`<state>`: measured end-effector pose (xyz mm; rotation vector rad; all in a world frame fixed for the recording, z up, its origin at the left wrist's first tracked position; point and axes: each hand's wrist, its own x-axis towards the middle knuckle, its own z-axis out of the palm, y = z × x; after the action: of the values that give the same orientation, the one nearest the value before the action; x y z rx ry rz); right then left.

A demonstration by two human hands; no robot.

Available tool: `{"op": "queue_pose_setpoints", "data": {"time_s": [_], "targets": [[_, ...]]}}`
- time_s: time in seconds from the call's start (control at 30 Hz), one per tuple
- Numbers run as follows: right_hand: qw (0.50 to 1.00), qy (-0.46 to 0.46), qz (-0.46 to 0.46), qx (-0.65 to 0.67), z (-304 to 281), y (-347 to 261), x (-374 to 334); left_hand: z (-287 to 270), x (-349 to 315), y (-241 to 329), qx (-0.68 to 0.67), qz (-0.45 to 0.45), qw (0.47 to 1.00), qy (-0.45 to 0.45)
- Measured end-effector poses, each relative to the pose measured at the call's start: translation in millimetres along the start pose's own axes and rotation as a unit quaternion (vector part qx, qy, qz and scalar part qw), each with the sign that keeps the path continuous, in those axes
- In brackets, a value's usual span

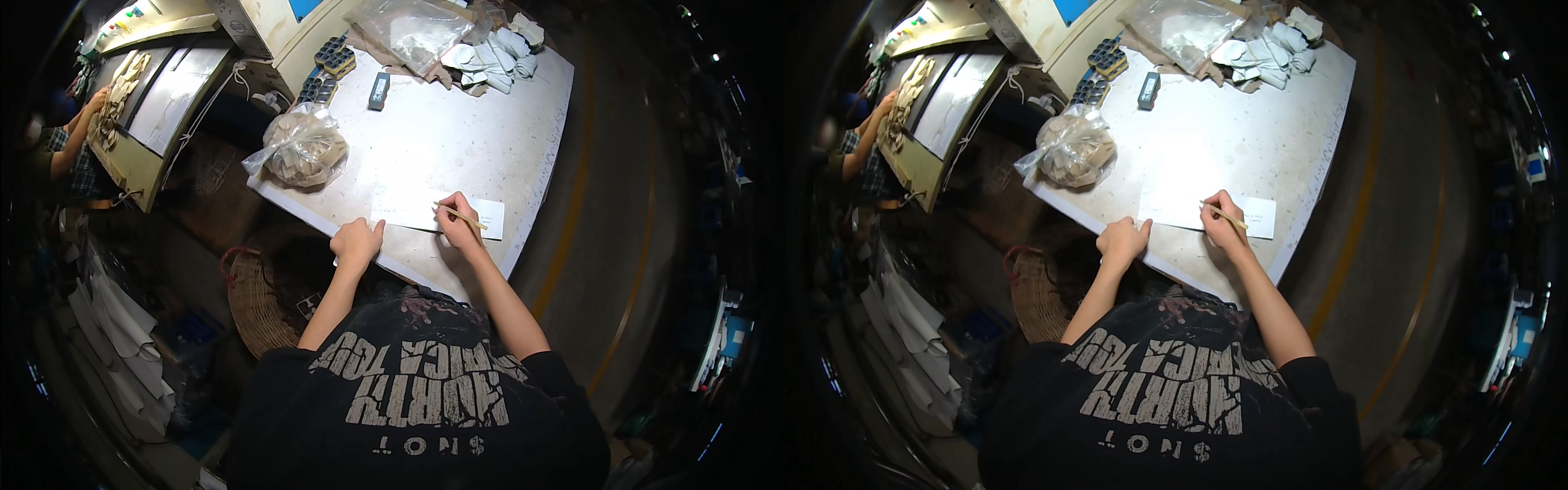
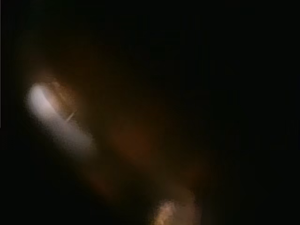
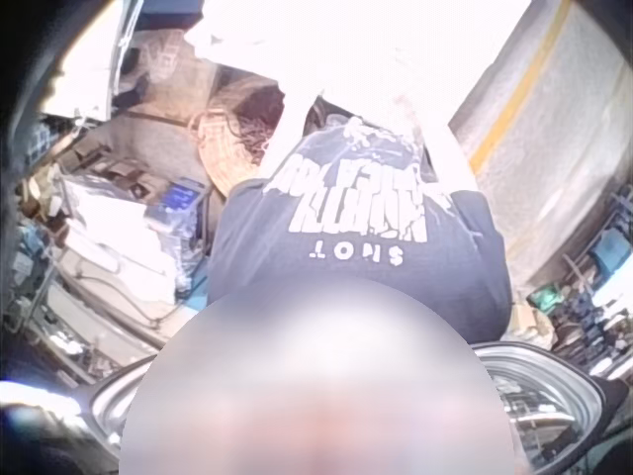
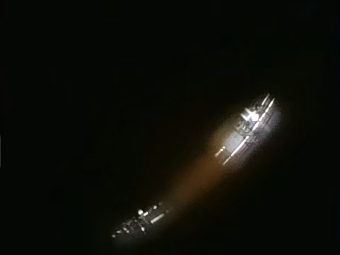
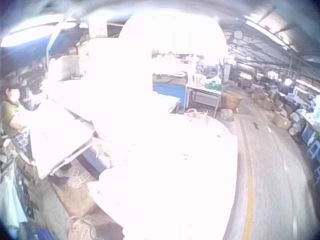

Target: The person places white shoe insoles into a green plastic bag, ties the bag shut, and carries it to a designated area. They then return to a workbench, pick up a small white card, and write on it with a yellow pencil.

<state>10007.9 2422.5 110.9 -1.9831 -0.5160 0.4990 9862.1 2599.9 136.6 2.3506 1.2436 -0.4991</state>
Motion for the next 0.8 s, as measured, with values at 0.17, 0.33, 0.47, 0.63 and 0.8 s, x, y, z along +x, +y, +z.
{"op": "queue_pose_setpoints", "data": {"time_s": [0.17, 0.33, 0.47, 0.63, 0.8], "targets": [[1.0, -0.013, -0.004, -0.008, 20.1, -2.8, 14.5, 1.8, -5.1, -6.9, -0.024, 0.033, 0.999, 0.035], [0.997, -0.06, 0.002, -0.046, 21.7, 0.5, 31.1, 1.1, 0.6, -1.6, -0.006, 0.002, 1.0, 0.01], [0.999, 0.005, -0.011, -0.049, 23.4, -0.5, 26.3, 0.6, 0.8, -0.9, -0.005, 0.007, 1.0, 0.009], [0.999, 0.012, 0.005, -0.029, 28.4, -7.3, 25.3, -2.8, 4.3, 2.9, -0.007, 0.001, 1.0, -0.001], [0.998, -0.058, -0.004, -0.023, 34.8, -15.6, 33.0, -0.5, 1.5, -2.4, -0.012, 0.009, 1.0, 0.006]]}}
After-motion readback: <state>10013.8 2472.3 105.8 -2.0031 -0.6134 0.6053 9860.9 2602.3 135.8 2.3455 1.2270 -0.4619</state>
